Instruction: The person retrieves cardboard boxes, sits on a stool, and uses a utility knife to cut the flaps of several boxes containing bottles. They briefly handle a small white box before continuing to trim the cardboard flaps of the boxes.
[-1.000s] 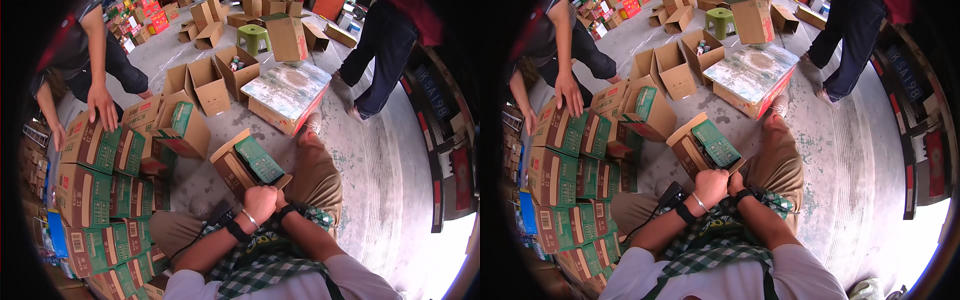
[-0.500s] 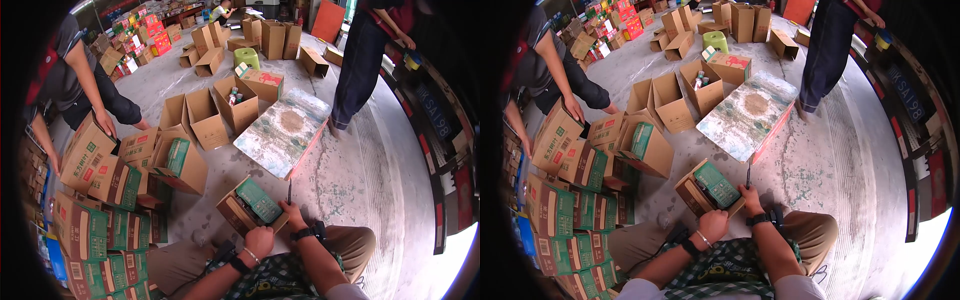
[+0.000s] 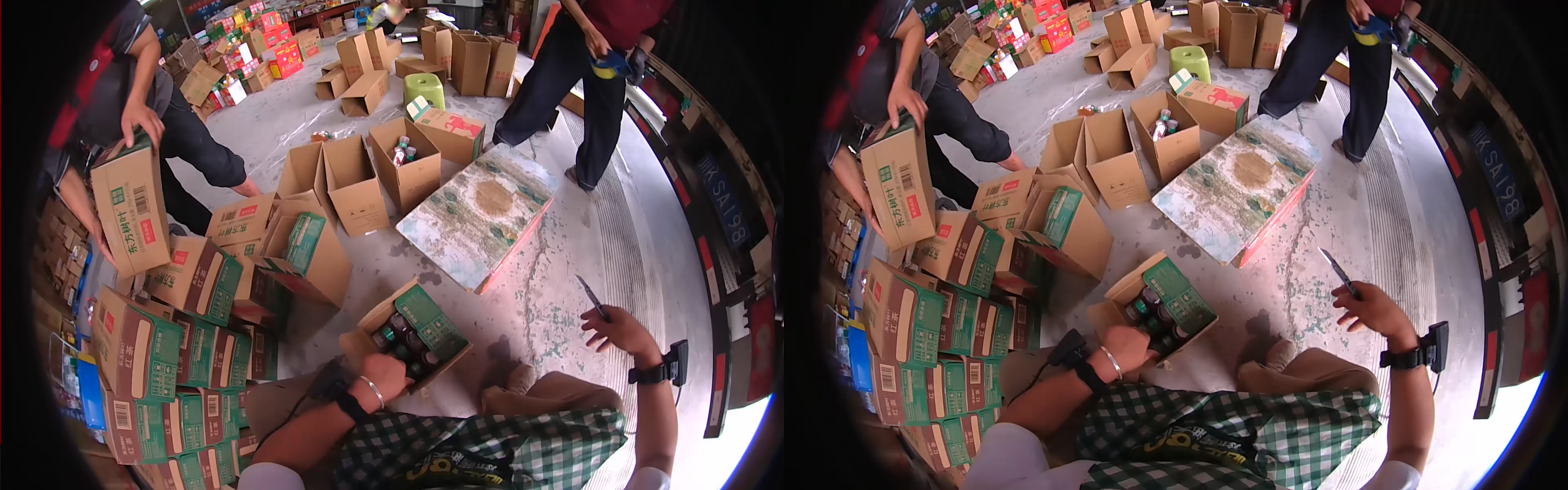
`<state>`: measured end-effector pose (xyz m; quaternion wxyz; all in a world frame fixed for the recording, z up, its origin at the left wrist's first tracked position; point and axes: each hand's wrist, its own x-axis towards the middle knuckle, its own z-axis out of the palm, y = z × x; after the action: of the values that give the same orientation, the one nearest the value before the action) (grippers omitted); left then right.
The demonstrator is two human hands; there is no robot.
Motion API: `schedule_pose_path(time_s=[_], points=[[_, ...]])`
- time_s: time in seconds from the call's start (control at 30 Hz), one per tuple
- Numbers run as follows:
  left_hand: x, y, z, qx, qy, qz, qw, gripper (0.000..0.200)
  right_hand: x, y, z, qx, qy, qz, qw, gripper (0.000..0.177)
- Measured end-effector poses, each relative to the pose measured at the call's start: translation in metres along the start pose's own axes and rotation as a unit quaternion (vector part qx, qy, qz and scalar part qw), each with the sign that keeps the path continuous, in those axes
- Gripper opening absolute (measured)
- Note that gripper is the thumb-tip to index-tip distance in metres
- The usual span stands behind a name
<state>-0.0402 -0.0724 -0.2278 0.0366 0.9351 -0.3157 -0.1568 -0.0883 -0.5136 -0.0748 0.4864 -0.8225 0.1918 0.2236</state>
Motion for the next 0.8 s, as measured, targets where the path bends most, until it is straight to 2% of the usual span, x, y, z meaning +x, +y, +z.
schedule_pose_path(time_s=[0.03,0.1,0.17,0.23,0.27,0.33,0.37,0.43,0.47,0.5,0.53,0.57,0.63,0.67,0.7,0.73,0.77,0.8], points=[[-0.003,-0.008,0.008,-0.004,-0.039,-0.017,0.999,0.042,-0.006,-0.010,-0.005,-0.045,0.000,0.031,0.998,0.031],[-0.001,-0.012,0.012,-0.033,-0.049,-0.057,0.997,0.049,0.009,0.002,-0.006,-0.056,-0.047,0.016,0.997,0.034],[0.004,-0.003,0.010,-0.024,0.037,-0.005,0.999,0.051,0.022,-0.007,0.021,-0.045,-0.050,-0.039,0.997,0.033],[0.015,0.011,0.026,-0.039,0.158,0.031,0.986,0.049,0.041,-0.013,0.054,0.011,-0.076,-0.030,0.997,0.031],[0.018,0.022,0.034,-0.043,0.145,0.028,0.988,0.049,0.054,-0.010,0.073,0.011,-0.087,-0.036,0.996,0.030],[0.029,0.048,0.048,-0.155,-0.040,-0.090,0.983,0.049,0.079,0.000,0.106,-0.011,-0.110,-0.061,0.992,0.027],[0.028,0.061,0.054,-0.158,-0.047,-0.094,0.982,0.049,0.088,0.001,0.120,-0.034,-0.125,-0.078,0.988,0.025],[0.017,0.084,0.062,-0.098,0.061,-0.098,0.988,0.054,0.096,-0.002,0.143,-0.080,-0.136,-0.106,0.982,0.019],[0.019,0.084,0.072,-0.068,0.114,-0.082,0.988,0.041,0.101,-0.004,0.155,-0.064,-0.154,-0.153,0.974,0.016],[0.019,0.080,0.082,-0.071,0.107,-0.087,0.988,0.041,0.104,-0.006,0.164,-0.047,-0.171,-0.198,0.964,0.013],[0.022,0.073,0.090,-0.041,0.109,-0.055,0.992,0.033,0.104,-0.009,0.167,-0.080,-0.161,-0.213,0.960,0.010],[0.027,0.063,0.092,-0.009,0.113,-0.019,0.993,0.025,0.107,-0.014,0.174,-0.080,-0.166,-0.210,0.960,0.010],[0.028,0.027,0.083,-0.021,0.165,0.092,0.982,0.018,0.116,-0.019,0.185,-0.151,-0.147,-0.296,0.932,0.010],[0.028,0.000,0.079,0.032,0.095,0.116,0.988,0.016,0.120,-0.021,0.188,-0.140,-0.152,-0.270,0.940,0.011],[0.023,-0.025,0.060,0.059,0.083,0.131,0.986,0.013,0.122,-0.020,0.188,-0.137,-0.160,-0.267,0.940,0.011],[0.018,-0.051,0.060,0.033,0.077,0.117,0.990,0.011,0.124,-0.018,0.188,-0.105,-0.144,-0.246,0.953,0.012],[0.018,-0.062,0.051,0.033,0.022,0.043,0.998,0.017,0.126,-0.015,0.190,-0.071,-0.125,-0.224,0.964,0.013],[0.019,-0.063,0.041,0.033,0.012,0.026,0.999,0.024,0.128,-0.007,0.192,-0.023,-0.090,-0.255,0.962,0.015]])
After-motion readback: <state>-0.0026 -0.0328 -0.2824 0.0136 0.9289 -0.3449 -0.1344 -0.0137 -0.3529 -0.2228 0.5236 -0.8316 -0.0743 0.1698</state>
